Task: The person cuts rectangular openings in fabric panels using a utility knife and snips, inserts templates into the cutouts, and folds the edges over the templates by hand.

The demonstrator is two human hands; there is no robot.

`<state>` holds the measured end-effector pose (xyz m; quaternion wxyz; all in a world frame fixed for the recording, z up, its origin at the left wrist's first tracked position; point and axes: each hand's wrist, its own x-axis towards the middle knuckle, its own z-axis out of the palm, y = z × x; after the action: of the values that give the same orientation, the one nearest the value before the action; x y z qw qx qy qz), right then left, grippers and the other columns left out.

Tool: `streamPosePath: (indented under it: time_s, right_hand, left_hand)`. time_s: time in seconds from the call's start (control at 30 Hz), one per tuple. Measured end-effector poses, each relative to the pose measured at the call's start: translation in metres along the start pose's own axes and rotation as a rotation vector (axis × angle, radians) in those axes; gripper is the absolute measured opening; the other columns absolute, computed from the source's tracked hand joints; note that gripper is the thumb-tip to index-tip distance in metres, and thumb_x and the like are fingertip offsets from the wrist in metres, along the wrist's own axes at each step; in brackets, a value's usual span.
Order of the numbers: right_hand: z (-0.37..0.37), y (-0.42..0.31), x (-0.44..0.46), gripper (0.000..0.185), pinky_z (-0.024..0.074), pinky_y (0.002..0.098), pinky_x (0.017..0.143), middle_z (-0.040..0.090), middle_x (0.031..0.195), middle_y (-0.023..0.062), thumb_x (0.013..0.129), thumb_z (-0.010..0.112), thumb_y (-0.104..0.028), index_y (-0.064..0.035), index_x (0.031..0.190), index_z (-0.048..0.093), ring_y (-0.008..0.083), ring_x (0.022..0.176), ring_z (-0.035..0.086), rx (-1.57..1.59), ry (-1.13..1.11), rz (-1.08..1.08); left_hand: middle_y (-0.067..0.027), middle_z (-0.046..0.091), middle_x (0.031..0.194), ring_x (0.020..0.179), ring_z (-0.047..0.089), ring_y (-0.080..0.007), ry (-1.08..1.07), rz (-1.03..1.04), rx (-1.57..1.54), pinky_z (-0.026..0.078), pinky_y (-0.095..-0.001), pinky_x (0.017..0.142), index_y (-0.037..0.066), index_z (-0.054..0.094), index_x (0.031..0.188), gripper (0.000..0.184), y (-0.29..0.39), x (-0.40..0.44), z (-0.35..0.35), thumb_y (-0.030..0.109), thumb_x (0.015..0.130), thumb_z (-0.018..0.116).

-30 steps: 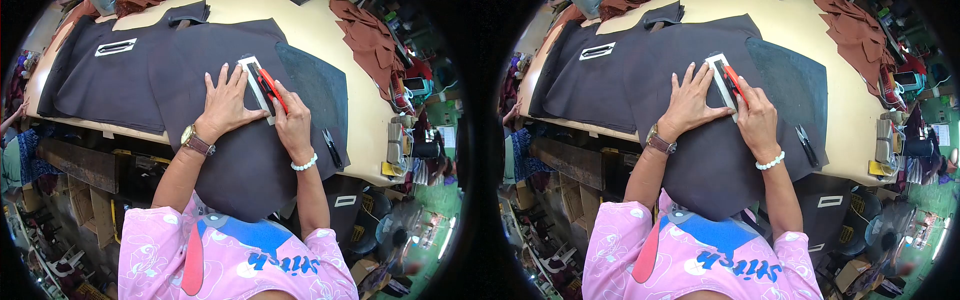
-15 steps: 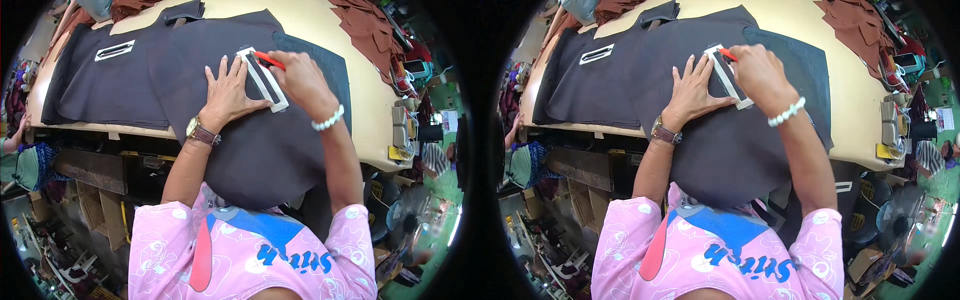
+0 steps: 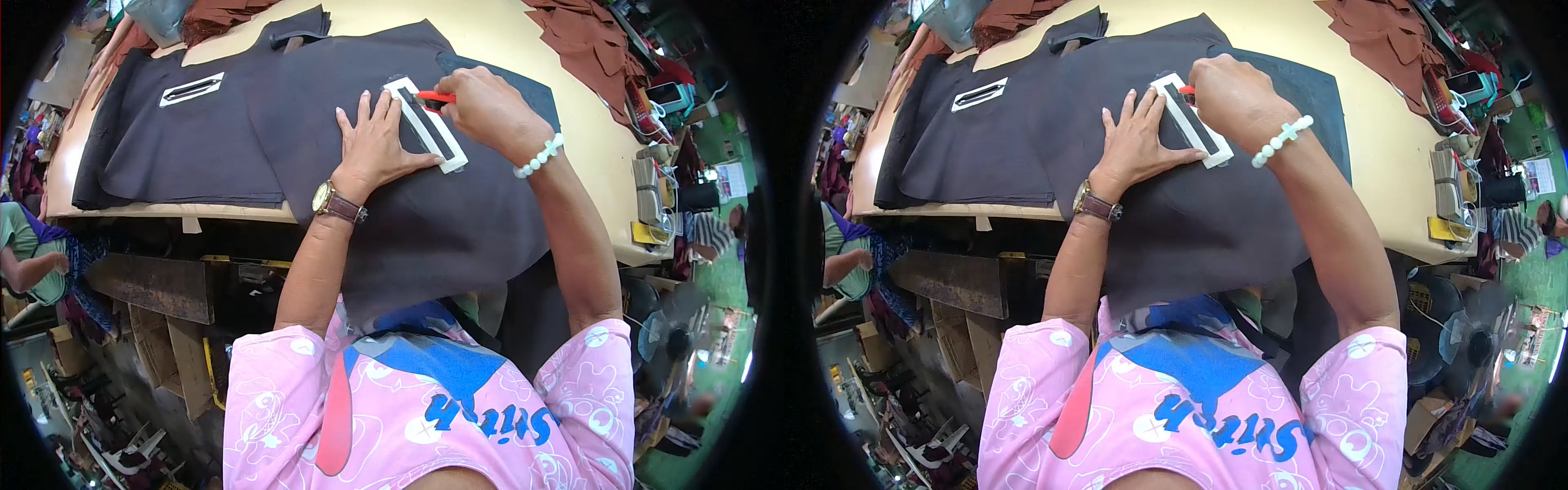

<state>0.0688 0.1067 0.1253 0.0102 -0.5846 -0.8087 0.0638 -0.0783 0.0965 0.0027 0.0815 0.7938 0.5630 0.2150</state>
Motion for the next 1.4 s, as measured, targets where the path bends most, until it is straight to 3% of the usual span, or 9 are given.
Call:
streamPosePath:
  time_s: [0.6,0.73,0.9,1.0,1.1,1.13,1.2,1.3,1.4]
  right_hand:
    - [0.011,0.007,-0.103,0.028,0.0477,0.0427,0.071,0.064,0.085,0.0202,0.082,0.060,-0.011,-0.0039,0.109,0.062,0.0389,0.077,0.059,0.069,0.030,0.065]
    - [0.012,0.048,-0.104,0.033,0.0504,0.0391,0.066,0.065,0.082,0.0224,0.083,0.060,-0.015,-0.0019,0.113,0.059,0.0347,0.074,0.064,0.500,0.007,0.065]
    - [0.044,0.120,-0.091,0.025,0.0487,0.0380,0.065,0.066,0.078,0.0138,0.086,0.058,-0.021,-0.0002,0.101,0.061,0.0305,0.068,0.063,0.573,0.403,0.476]
    - [0.082,0.159,-0.074,0.025,0.0475,0.0393,0.071,0.064,0.082,0.0117,0.086,0.058,-0.024,-0.0024,0.098,0.062,0.0295,0.075,0.061,0.314,0.627,0.475]
    - [0.100,0.168,-0.066,0.024,0.0451,0.0406,0.078,0.061,0.089,0.0111,0.085,0.060,-0.025,-0.0049,0.098,0.064,0.0296,0.086,0.058,0.125,0.718,0.462]
    - [0.103,0.167,-0.068,0.024,0.0442,0.0407,0.080,0.060,0.091,0.0111,0.084,0.060,-0.025,-0.0056,0.098,0.065,0.0294,0.089,0.057,0.068,0.739,0.459]
    - [0.101,0.162,-0.077,0.025,0.0450,0.0389,0.078,0.059,0.092,0.0113,0.083,0.062,-0.023,-0.0059,0.101,0.064,0.0287,0.087,0.057,-0.135,0.864,0.384]
    - [0.076,0.135,-0.107,0.028,0.0459,0.0374,0.074,0.059,0.087,0.0115,0.080,0.065,-0.018,-0.0040,0.103,0.062,0.0278,0.082,0.058,0.163,0.746,0.386]
    - [0.051,0.099,-0.140,0.032,0.0460,0.0369,0.070,0.059,0.082,0.0122,0.075,0.068,-0.013,-0.0020,0.104,0.059,0.0280,0.077,0.058,0.440,0.229,0.547]
  left_hand:
    - [-0.0143,0.034,0.142,0.133,0.026,-0.0371,-0.043,-0.001,0.072,0.019,-0.0659,0.101,0.001,0.036,0.136,0.112,0.001,0.001,-0.003,0.074,0.057,0.065]
    - [-0.0161,0.037,0.140,0.131,0.030,-0.0374,-0.096,-0.013,-0.075,0.023,-0.0638,0.101,-0.001,0.033,0.135,0.109,-0.001,0.006,-0.023,0.066,0.058,0.071]
    - [-0.0225,0.036,0.138,0.131,0.032,-0.0361,0.277,-0.196,0.144,0.028,-0.0585,0.100,-0.001,0.032,0.136,0.073,-0.063,0.020,-0.021,0.049,0.087,0.052]
    - [-0.0222,0.041,0.135,0.129,0.033,-0.0377,0.109,-0.350,0.242,0.028,-0.0596,0.100,-0.001,0.032,0.136,0.066,-0.087,0.021,-0.018,0.045,0.091,0.047]
    - [-0.0244,0.061,0.106,0.102,0.055,-0.0409,0.005,-0.270,0.248,0.035,-0.0511,0.096,0.002,0.052,0.122,0.043,-0.092,0.024,-0.019,0.029,0.088,0.053]
    - [-0.0211,0.065,0.090,0.085,0.061,-0.0392,0.260,-0.243,0.180,0.042,-0.0461,0.088,0.004,0.063,0.105,0.026,-0.084,0.021,-0.014,0.018,0.084,0.057]
    - [-0.0209,0.065,0.091,0.084,0.061,-0.0374,0.343,-0.191,0.124,0.045,-0.0444,0.082,0.006,0.065,0.101,0.023,-0.086,0.024,-0.021,0.017,0.083,0.059]
    - [-0.0192,0.066,0.088,0.079,0.065,-0.0315,0.424,-0.198,-0.056,0.049,-0.0372,0.074,0.004,0.066,0.096,0.020,-0.079,0.031,-0.037,0.019,0.083,0.060]
    - [-0.0170,0.067,0.084,0.082,0.066,-0.0256,0.340,-0.342,-0.377,0.049,-0.0315,0.072,0.000,0.065,0.095,0.031,-0.082,0.048,-0.047,0.027,0.080,0.064]
